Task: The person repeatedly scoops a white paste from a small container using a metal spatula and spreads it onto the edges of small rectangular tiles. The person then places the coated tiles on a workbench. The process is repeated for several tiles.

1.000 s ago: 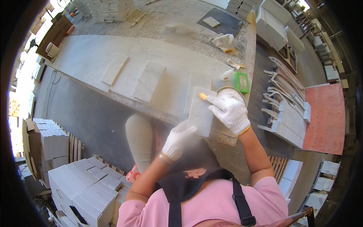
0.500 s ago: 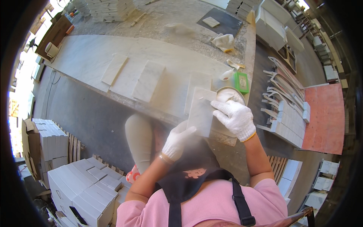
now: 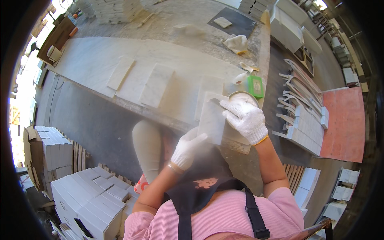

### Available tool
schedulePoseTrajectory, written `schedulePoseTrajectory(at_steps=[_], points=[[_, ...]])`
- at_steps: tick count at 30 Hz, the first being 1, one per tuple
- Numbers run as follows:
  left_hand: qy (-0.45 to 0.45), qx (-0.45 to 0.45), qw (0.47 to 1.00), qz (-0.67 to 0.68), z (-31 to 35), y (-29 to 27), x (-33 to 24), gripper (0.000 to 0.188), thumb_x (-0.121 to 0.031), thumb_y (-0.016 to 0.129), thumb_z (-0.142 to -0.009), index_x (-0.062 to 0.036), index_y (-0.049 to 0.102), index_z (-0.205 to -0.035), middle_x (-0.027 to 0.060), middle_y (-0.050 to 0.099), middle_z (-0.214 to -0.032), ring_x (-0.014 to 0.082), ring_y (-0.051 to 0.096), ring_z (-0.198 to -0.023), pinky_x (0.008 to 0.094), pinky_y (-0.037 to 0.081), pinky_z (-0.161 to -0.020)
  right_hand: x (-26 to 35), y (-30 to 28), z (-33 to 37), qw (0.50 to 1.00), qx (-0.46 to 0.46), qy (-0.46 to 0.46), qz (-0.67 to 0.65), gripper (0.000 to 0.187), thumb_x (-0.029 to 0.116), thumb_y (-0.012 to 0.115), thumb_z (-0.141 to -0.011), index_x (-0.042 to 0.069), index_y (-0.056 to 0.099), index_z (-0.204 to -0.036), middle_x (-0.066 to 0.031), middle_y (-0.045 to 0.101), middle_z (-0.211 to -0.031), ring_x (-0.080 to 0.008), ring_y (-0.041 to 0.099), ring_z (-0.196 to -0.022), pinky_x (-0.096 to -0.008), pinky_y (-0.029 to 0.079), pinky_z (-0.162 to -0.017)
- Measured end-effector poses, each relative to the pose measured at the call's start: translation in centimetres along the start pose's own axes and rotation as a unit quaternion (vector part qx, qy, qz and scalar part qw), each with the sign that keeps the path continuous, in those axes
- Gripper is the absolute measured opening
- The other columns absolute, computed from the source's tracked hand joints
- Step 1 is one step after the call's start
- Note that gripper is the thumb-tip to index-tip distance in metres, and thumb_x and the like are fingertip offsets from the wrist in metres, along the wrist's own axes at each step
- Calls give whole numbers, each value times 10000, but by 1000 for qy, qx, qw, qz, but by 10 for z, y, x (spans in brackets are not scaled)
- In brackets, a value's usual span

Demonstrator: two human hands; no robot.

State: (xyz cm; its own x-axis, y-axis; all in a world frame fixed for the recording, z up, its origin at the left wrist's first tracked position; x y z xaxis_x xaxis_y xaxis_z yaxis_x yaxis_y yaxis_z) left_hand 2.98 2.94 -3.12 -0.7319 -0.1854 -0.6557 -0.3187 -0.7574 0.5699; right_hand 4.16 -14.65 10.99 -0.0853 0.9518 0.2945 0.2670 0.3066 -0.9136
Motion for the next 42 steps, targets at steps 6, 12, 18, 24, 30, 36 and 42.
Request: schedulePoseTrajectory(at_steps=[6,12,18,24,30,36,42], points=[[4,0,1000,4,1,1,-2,412,-214,641,-997,6,597,-1343,81,708,-1065,175,688,-867,295,536,-764,-7,21,2,999,40,11,-4,284,229,745,-873,185,773,-1151,-107,710,-856,-286,690,-804,-403,552,-739],[5,-4,1000,3,1,0,-1,418,-197,640,-994,7,589,-1355,81,706,-1080,177,687,-865,295,536,-766,-10,21,14,996,78,47,6,306,253,733,-886,206,764,-1186,-114,691,-825,-285,684,-766,-403,550,-692],[30,-12,999,22,0,1,5,414,-174,650,-986,5,579,-1353,77,692,-1049,172,668,-842,307,538,-773,-9,0,16,998,9,45,-40,322,246,767,-865,168,770,-1178,-132,738,-975,-284,716,-869,-369,572,-772],[24,-52,998,32,0,-1,16,287,-168,641,-994,3,620,-1223,77,677,-1004,182,661,-832,338,549,-773,-48,-9,55,939,-14,211,-270,396,141,769,-890,39,711,-1269,-113,760,-1151,-169,703,-1018,-291,539,-910],[64,-31,997,43,-2,-16,1,250,-158,622,-1001,4,630,-1192,91,681,-1006,212,675,-857,349,559,-781,-84,-8,115,825,-69,355,-433,425,93,760,-897,11,678,-1306,10,677,-865,-36,554,-685,-200,420,-581],[74,-15,997,-15,-8,-42,-5,299,-127,622,-986,-18,601,-1263,95,665,-1127,230,667,-984,400,572,-811,-122,2,157,797,-101,422,-421,413,145,781,-877,20,705,-1263,-17,722,-858,-92,625,-681,-234,473,-588],[105,-1,993,-56,-9,-43,-6,228,-167,616,-988,-99,620,-1206,52,658,-1134,222,646,-1017,438,545,-847,-124,11,117,931,48,352,-87,309,305,703,-872,185,773,-1148,-109,754,-1123,-283,715,-1008,-377,558,-880]])
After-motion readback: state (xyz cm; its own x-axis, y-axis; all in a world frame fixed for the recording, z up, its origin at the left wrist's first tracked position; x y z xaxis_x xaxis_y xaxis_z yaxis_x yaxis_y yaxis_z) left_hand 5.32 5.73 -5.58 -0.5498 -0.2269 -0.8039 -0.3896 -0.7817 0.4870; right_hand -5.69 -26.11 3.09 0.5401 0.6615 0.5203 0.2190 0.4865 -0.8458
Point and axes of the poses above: each hand's wrist, its own z-axis away from the middle knuckle, its own y-axis out of the palm, x = y × z, the point moved 8 cm from there along -z, towards the middle knuckle
